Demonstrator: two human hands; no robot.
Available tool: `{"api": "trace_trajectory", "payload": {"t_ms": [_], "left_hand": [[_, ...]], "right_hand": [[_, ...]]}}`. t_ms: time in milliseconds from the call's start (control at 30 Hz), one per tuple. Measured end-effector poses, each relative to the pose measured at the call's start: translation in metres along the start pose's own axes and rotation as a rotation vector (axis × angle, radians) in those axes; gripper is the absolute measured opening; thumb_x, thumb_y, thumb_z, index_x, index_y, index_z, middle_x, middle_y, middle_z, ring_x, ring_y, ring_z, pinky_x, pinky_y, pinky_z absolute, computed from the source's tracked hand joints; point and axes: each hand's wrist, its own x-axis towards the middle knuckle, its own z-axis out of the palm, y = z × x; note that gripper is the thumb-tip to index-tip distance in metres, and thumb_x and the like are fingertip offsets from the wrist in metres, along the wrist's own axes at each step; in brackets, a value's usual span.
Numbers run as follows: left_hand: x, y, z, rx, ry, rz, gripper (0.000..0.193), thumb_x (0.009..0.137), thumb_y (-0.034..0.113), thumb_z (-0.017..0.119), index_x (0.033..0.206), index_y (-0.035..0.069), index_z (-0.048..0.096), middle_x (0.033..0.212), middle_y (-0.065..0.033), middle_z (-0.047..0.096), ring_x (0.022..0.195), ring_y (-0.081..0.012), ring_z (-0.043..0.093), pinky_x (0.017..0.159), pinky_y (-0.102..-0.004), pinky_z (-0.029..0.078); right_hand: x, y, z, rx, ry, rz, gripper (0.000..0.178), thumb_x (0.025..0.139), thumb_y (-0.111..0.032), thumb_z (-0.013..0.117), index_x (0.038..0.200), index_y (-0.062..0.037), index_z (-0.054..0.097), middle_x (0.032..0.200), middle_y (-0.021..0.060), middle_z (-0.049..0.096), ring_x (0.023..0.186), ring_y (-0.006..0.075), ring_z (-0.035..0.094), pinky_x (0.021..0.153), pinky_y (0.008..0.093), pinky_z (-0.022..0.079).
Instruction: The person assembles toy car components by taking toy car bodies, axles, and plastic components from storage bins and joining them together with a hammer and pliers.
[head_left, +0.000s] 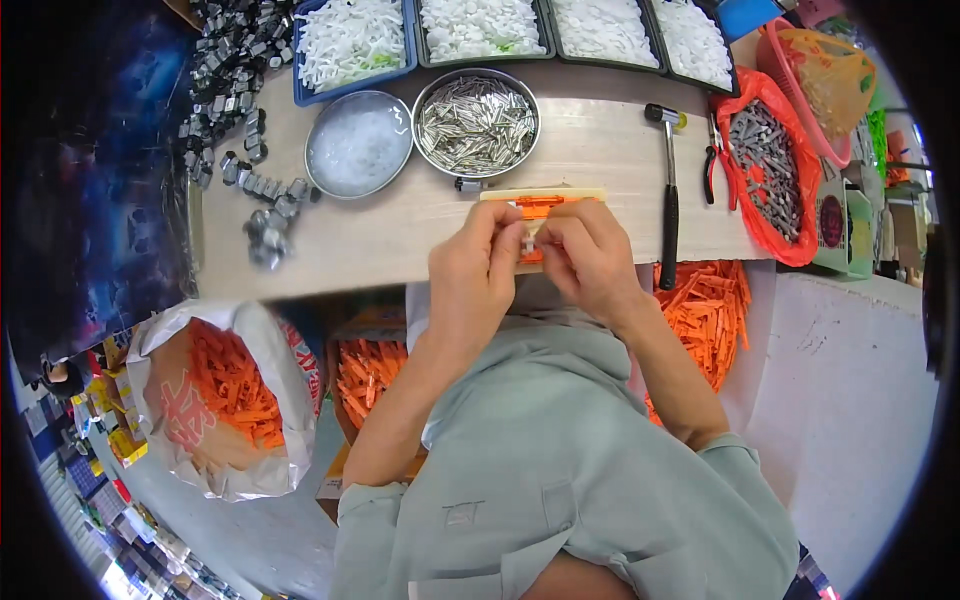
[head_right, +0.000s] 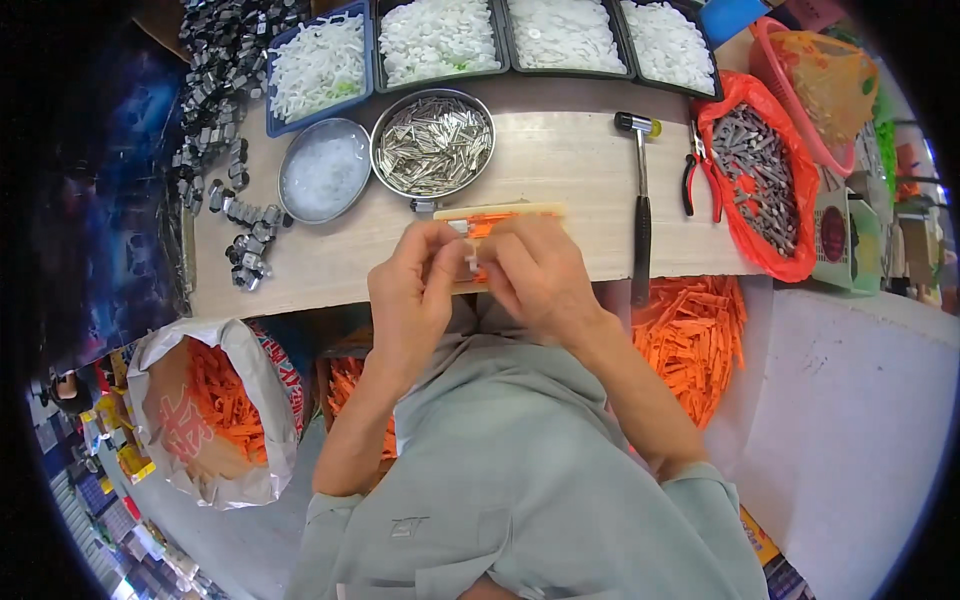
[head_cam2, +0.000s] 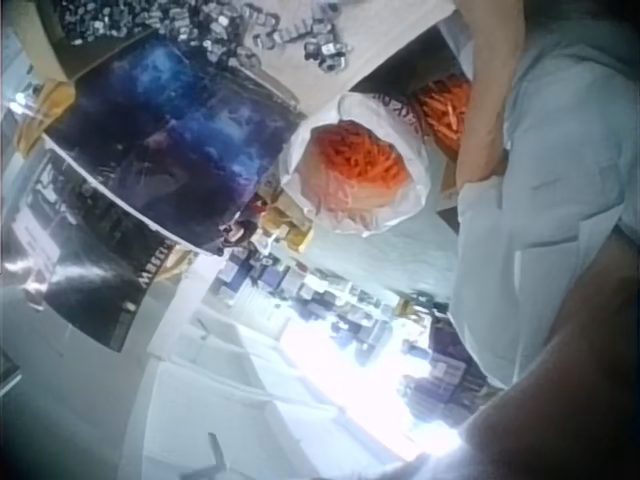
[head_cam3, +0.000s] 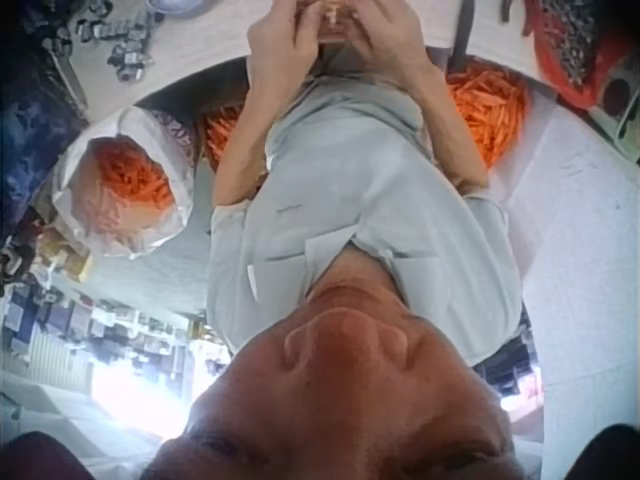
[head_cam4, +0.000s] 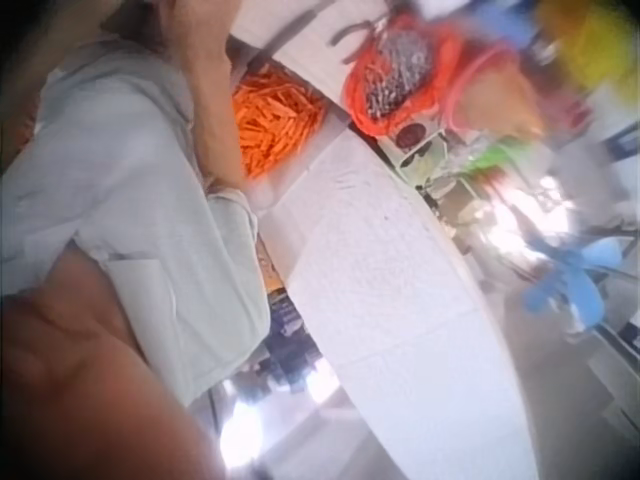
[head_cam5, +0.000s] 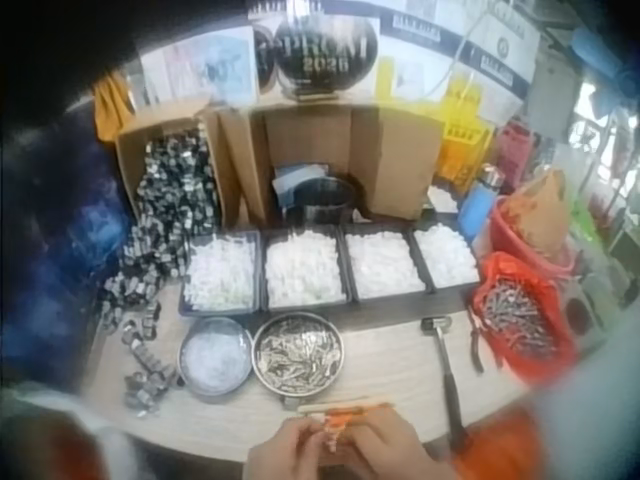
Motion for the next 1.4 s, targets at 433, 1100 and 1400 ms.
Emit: {"api": "trace_trajectory", "payload": {"t_ms": [433,1100,1400], "left_hand": [[0.008,-0.051,0.004,0.461,0.025,0.710,0.013,0.081,0.000,0.067,0.093,0.001,0.062,0.108,-0.0144,0.070,0.116,-0.0364,0.061,0.096,-0.0515,0.050],[-0.010,-0.020,-0.003,0.199,0.086,0.322,0.008,0.092,-0.004,0.062,0.099,0.000,0.060,0.109,-0.0143,0.067,0.098,-0.0262,0.066,0.086,-0.0342,0.052],[-0.007,-0.001,-0.022,-0.456,0.039,-0.224,0.011,0.099,0.008,0.062,0.102,-0.002,0.062,0.097,-0.0089,0.070,0.091,-0.0126,0.064,0.084,-0.0264,0.052]], "right_hand": [[0.012,0.033,0.013,-0.175,-0.093,0.042,0.020,0.076,0.005,0.070,0.091,-0.0013,0.058,0.089,0.0115,0.060,0.082,0.0311,0.058,0.073,0.0404,0.050],[0.186,0.111,0.026,-0.436,-0.249,-0.002,0.008,0.090,-0.011,0.065,0.096,-0.0049,0.063,0.098,0.0105,0.064,0.088,0.0311,0.066,0.072,0.0420,0.054],[0.121,0.071,0.015,0.014,0.021,0.156,0.007,0.096,-0.008,0.060,0.093,-0.0023,0.058,0.091,0.0073,0.065,0.082,0.0226,0.065,0.071,0.0365,0.052]]}}
